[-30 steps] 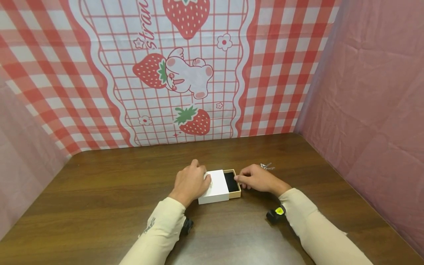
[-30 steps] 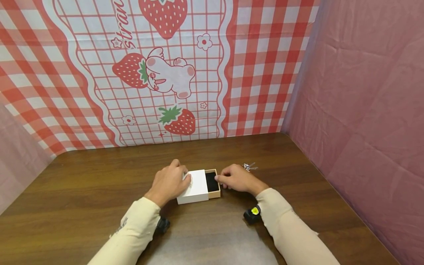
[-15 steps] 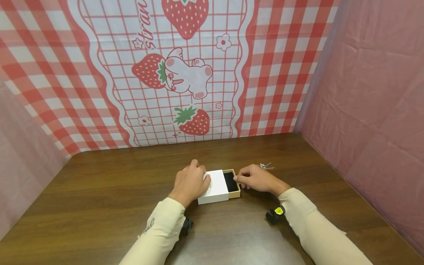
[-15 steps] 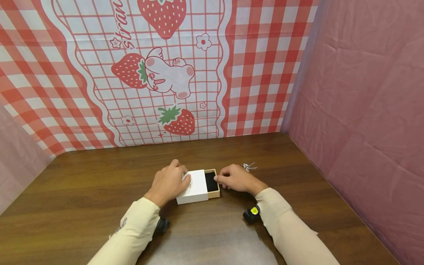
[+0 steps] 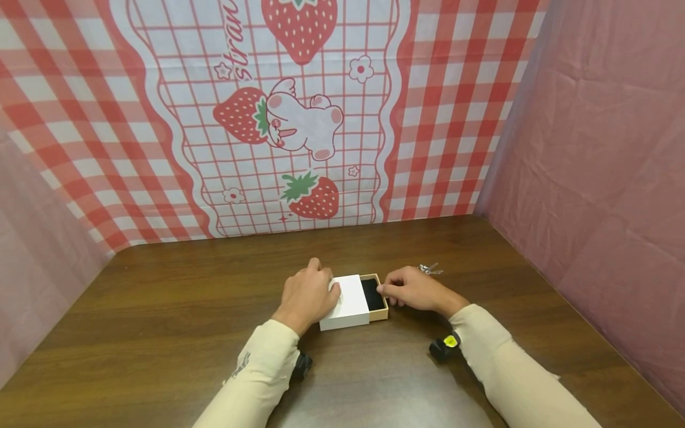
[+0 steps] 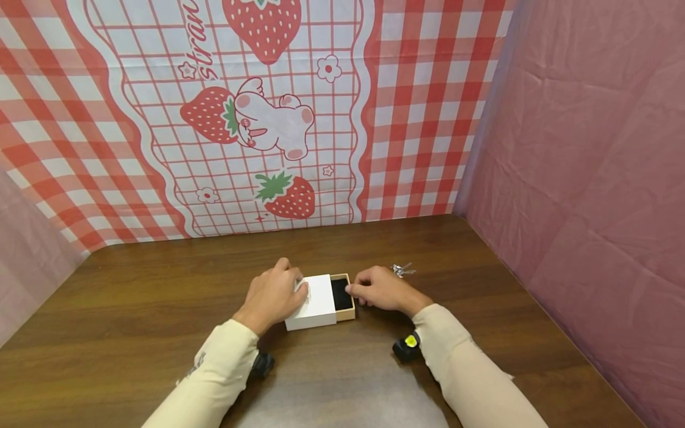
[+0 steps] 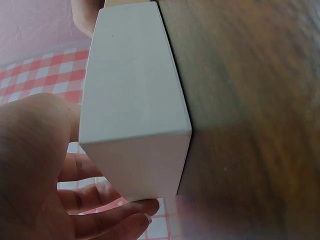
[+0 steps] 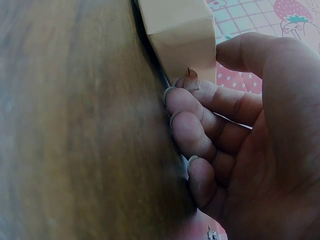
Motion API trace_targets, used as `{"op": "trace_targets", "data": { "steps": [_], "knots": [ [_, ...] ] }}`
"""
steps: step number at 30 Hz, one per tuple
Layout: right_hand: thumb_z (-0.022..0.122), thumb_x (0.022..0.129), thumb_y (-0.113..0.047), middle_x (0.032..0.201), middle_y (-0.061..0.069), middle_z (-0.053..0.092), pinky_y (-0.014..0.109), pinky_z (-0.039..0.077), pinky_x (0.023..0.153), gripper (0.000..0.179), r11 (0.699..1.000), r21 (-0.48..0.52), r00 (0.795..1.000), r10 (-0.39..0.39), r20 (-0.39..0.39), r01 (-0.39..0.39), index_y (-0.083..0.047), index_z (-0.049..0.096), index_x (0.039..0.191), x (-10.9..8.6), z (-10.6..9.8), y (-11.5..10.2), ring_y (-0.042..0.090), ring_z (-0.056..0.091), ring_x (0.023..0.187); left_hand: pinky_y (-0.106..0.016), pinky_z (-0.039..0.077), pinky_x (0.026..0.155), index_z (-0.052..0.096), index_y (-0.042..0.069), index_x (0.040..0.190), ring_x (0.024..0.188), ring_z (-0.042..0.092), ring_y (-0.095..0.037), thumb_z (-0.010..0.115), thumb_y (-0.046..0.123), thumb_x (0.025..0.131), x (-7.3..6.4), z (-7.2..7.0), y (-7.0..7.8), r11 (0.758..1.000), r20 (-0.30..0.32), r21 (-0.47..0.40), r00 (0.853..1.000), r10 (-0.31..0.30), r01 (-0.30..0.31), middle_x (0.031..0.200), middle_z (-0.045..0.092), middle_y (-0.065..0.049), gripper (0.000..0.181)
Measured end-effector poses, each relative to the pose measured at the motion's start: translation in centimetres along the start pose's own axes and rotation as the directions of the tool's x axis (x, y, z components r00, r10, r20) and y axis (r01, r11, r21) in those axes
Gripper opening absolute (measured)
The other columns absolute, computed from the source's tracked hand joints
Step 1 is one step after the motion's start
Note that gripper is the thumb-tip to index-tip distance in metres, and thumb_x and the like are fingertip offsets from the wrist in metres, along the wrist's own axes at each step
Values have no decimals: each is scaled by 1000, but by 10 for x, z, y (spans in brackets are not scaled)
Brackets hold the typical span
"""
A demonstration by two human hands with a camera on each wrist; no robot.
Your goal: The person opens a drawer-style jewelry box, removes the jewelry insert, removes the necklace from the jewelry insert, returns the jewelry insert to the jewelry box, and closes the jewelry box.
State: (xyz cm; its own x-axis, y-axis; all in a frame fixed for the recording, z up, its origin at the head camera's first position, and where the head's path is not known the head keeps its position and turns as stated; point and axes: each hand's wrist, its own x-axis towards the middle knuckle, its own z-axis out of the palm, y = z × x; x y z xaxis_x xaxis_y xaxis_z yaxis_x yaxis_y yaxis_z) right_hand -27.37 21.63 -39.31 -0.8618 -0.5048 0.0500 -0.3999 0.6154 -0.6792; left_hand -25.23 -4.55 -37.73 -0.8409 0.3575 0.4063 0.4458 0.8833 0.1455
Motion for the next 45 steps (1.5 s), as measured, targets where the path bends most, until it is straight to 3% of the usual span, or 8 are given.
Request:
{"op": "trace_targets", "data": {
  "steps": [45],
  "knots": [
    [61,99,-28,69,-3,62,30,47,56,24,1000,11,1000,-15,9,15,-16,68,79,0,1,-2,12,57,63,-44,51,55,74,7,88,67,62,-28,63,30,92,-1,0,0,1000,-1,-5,1000,0,0,88,56,-8,26]
  ]
}}
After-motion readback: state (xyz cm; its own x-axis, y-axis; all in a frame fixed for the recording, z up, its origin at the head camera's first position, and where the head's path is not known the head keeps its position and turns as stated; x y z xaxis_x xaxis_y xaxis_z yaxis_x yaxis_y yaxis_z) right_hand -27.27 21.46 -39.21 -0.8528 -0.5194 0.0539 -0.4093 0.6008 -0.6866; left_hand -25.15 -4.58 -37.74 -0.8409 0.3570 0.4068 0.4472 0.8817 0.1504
